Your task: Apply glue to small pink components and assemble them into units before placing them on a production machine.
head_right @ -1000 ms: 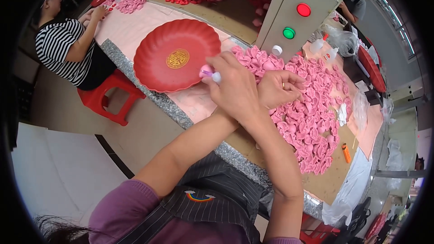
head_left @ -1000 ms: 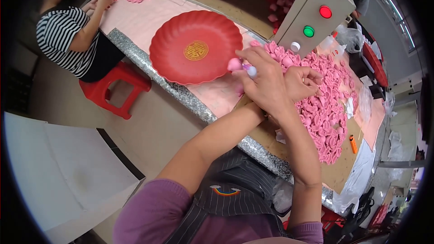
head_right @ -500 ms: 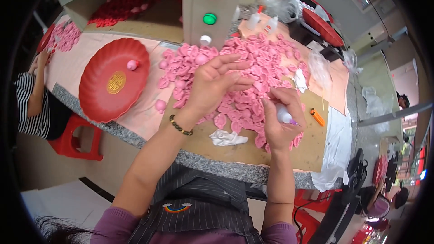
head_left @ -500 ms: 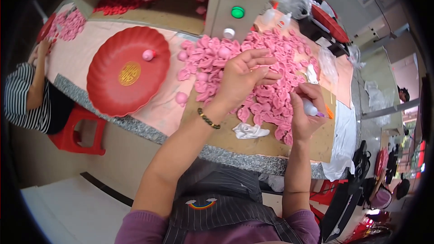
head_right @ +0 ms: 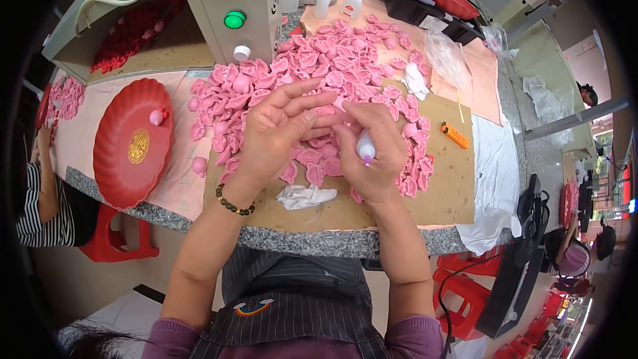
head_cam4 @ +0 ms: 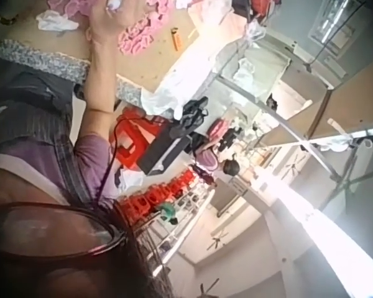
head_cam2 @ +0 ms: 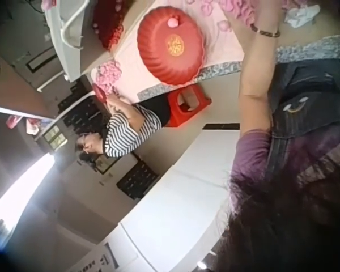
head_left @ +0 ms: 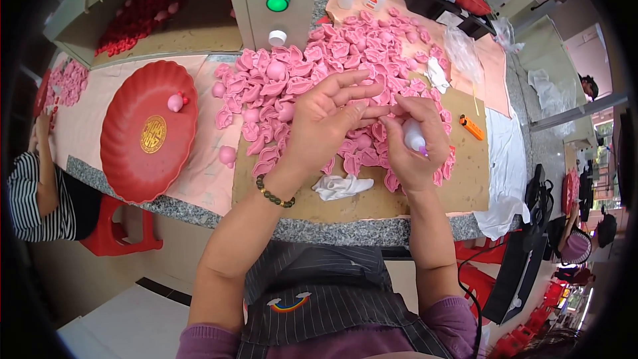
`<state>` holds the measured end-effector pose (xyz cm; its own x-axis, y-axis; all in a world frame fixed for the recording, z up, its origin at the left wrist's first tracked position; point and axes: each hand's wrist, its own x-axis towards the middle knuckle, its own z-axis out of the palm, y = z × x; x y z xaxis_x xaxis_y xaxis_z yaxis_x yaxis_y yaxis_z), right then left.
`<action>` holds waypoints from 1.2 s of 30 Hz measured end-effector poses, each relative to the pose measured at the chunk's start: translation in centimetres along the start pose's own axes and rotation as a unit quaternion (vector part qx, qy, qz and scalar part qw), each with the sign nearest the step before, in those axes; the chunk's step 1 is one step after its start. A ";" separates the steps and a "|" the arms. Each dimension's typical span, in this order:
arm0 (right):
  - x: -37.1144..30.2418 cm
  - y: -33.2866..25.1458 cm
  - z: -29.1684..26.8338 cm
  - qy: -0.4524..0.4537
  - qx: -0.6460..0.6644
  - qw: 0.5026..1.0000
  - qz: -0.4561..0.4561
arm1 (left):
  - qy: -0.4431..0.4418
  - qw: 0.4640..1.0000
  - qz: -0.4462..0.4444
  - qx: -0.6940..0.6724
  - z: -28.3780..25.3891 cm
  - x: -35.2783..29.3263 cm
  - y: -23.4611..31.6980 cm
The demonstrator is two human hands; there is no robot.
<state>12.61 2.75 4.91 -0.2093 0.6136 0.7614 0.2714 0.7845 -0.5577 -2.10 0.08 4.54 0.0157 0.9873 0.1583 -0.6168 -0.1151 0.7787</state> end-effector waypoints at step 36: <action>-1.9 -4.7 0.5 -0.474 -0.003 0.879 0.054 | 0.238 0.787 0.186 0.538 -8.0 -13.0 6.1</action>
<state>11.30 -2.08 5.89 -0.8697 0.4863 0.0840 0.3428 0.7178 -0.6060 -12.36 -12.55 2.38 -0.4630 0.7631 0.4508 0.5185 -0.1793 0.8361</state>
